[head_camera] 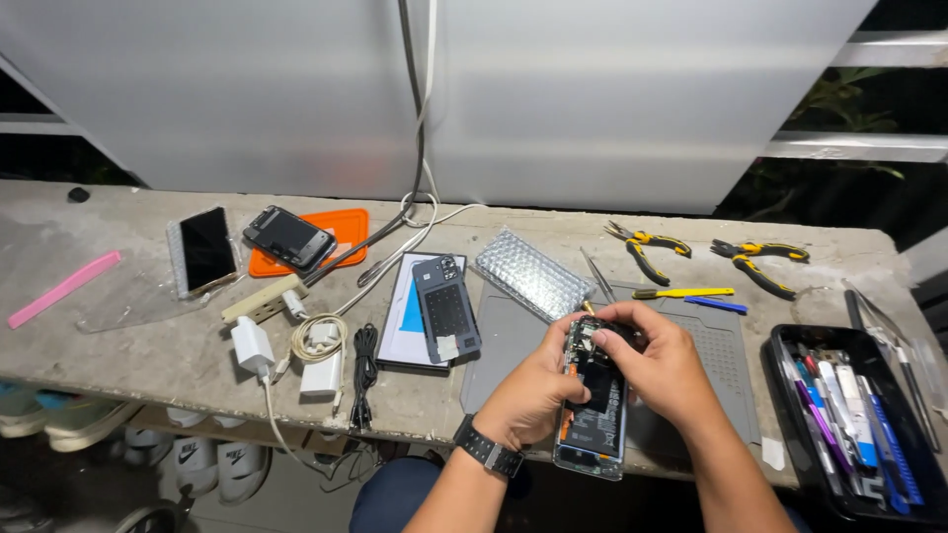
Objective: Clearing a cluttered workbench by sorting and placing tools and electronic parts into a storage container.
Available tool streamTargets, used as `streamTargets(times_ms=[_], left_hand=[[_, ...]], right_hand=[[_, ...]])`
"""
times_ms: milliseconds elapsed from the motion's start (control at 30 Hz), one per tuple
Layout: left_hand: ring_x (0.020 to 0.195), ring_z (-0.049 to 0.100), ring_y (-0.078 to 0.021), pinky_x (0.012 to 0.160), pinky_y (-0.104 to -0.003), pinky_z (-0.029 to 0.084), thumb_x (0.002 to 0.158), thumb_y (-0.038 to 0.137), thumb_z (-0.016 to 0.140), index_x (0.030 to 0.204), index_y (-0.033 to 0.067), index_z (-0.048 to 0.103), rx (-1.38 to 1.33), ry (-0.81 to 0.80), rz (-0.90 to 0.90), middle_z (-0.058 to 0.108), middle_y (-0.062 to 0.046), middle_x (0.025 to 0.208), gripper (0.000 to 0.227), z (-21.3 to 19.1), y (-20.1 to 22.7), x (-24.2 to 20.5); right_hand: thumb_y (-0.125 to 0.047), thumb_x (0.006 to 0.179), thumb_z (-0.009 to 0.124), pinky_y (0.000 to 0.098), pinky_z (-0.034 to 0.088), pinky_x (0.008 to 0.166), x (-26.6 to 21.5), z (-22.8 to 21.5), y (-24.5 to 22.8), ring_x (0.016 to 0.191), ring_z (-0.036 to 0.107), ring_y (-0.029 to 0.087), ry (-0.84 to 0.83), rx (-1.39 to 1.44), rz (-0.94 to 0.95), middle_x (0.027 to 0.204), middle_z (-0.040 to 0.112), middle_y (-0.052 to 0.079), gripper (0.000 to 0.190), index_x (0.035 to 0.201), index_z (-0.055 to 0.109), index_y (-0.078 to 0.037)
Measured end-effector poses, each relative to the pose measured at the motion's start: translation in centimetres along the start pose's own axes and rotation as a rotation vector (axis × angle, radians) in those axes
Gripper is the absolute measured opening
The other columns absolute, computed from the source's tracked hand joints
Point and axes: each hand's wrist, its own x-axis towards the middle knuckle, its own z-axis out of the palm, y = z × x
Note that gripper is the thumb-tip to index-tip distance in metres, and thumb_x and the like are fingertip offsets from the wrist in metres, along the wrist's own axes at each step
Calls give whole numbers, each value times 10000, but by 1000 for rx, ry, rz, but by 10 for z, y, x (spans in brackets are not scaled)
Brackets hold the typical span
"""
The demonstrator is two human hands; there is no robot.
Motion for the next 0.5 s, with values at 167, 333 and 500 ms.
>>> streamTargets(times_ms=[167,333,500], left_hand=[[828,607,-123,676,-247,510,752,-166,502,1594,250,414,114,24,41,590,-102,1333,943,7,3,-2],[804,669,-195,658,-274,544,774,-174,501,1631,236,383,106,17,27,586,-135,1301,958,12,12,-6],[713,589,-105,610,-223,499,730,-148,548,1647,233,353,121,19,31,411,-107,1579,1012,10,12,-7]], right_hand=[[-123,954,729,346,497,288,5,-11,11,573,651,211,-152,560,-14,1351,775,131,123,842,711,-75],[-127,920,746,357,503,304,12,-14,19,716,686,243,-237,698,76,1383,772,127,89,895,747,-42],[-161,923,763,295,463,304,10,-8,17,679,674,193,-240,605,49,1355,799,123,141,819,736,-69]])
